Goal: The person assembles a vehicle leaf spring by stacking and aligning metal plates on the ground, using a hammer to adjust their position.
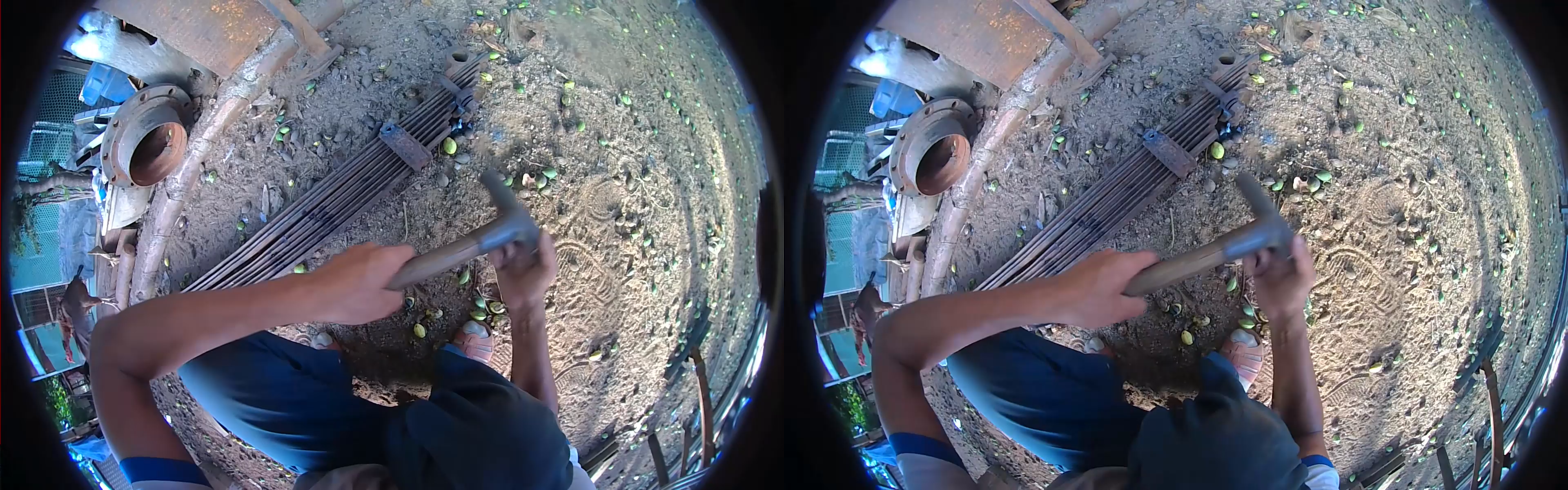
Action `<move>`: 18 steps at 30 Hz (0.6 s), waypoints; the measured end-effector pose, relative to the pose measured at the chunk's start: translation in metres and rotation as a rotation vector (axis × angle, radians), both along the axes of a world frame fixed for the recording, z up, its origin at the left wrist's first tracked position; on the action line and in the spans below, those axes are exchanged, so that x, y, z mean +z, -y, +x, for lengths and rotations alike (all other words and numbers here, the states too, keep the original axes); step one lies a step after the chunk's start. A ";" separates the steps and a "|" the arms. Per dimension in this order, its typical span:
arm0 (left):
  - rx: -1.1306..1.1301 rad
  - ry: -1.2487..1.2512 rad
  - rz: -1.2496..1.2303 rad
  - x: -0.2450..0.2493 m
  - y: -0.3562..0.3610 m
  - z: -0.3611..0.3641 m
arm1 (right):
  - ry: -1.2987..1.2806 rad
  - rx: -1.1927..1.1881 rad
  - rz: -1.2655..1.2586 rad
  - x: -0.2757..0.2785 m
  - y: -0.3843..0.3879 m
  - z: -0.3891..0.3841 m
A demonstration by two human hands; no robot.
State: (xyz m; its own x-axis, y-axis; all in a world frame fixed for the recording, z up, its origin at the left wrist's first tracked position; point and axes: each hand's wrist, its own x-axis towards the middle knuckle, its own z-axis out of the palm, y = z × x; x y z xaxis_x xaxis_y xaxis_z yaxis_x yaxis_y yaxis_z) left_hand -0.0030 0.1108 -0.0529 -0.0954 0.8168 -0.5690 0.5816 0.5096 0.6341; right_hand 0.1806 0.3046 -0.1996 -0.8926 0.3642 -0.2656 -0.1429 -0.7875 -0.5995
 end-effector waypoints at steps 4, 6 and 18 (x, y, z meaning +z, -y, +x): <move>0.236 -0.033 0.152 -0.031 -0.080 0.050 | 0.031 -0.444 0.019 0.049 -0.013 -0.018; 0.314 -0.042 0.316 -0.071 -0.115 0.079 | 0.013 -0.415 0.020 0.067 -0.020 -0.026; -0.554 -0.166 0.012 0.001 -0.040 0.004 | -0.163 -0.591 0.300 0.029 -0.221 0.094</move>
